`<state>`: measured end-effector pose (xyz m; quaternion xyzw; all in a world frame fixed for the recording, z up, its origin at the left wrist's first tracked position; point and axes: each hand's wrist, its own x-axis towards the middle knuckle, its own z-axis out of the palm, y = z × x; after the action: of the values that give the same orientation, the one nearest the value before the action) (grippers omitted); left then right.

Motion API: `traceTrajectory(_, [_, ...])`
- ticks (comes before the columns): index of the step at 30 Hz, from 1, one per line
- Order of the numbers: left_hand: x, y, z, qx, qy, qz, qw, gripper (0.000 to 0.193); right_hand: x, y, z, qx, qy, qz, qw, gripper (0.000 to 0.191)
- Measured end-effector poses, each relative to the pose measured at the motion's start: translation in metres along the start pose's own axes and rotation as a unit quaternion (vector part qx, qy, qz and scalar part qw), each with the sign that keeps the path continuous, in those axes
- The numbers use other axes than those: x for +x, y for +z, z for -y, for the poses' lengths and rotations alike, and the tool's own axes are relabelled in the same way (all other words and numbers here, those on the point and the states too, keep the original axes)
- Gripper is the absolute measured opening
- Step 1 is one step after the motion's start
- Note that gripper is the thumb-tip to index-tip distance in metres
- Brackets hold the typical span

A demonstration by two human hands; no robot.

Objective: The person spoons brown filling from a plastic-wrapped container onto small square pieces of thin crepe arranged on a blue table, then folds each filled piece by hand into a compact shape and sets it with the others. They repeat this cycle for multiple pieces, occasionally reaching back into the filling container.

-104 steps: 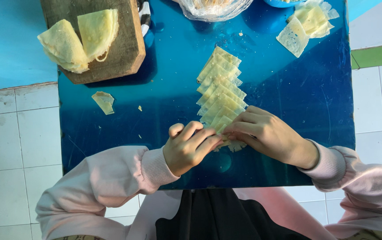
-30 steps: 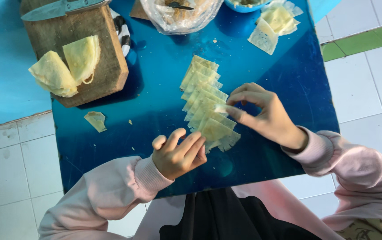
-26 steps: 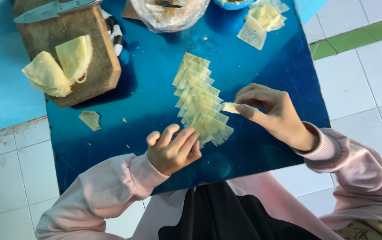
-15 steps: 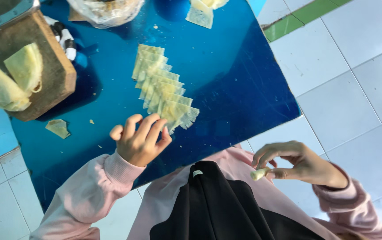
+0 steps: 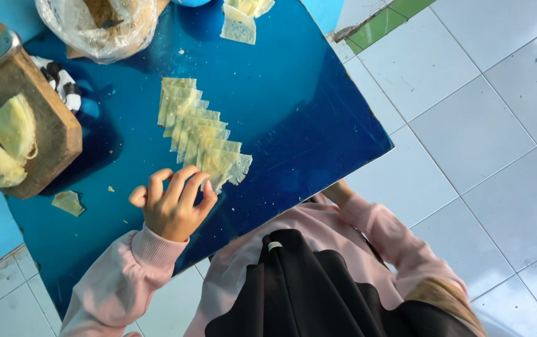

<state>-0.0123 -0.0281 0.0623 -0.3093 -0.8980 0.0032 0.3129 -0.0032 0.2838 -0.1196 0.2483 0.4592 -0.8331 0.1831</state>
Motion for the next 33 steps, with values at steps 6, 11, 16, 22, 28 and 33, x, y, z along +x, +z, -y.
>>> traceTrajectory(6, [0.003,-0.007,-0.001,0.009,0.008,0.010,1.000,0.011,0.034,0.043,0.034,-0.015,-0.047,-0.015,0.999,0.031])
traceTrajectory(11, [0.010,-0.018,0.003,-0.030,0.035,0.091,0.995,0.019,0.042,0.052,0.043,-0.045,-0.047,-0.022,0.998,0.033])
traceTrajectory(16, [0.013,-0.024,0.019,-0.077,0.077,0.138,0.984,0.028,0.042,0.050,0.036,-0.086,-0.026,-0.035,0.995,0.036])
traceTrajectory(22, [0.004,-0.014,0.025,-0.072,0.113,0.100,0.986,0.022,0.007,0.023,0.021,-0.176,0.009,-0.057,0.983,0.039])
traceTrajectory(28, [-0.003,-0.006,0.026,-0.077,0.098,0.070,0.990,0.022,-0.003,-0.041,-0.010,-0.325,0.035,-0.067,0.943,0.043])
traceTrajectory(33, [-0.002,-0.008,0.021,-0.100,0.084,0.042,0.991,0.020,-0.044,-0.087,-0.017,-0.483,0.049,-0.038,0.874,0.046])
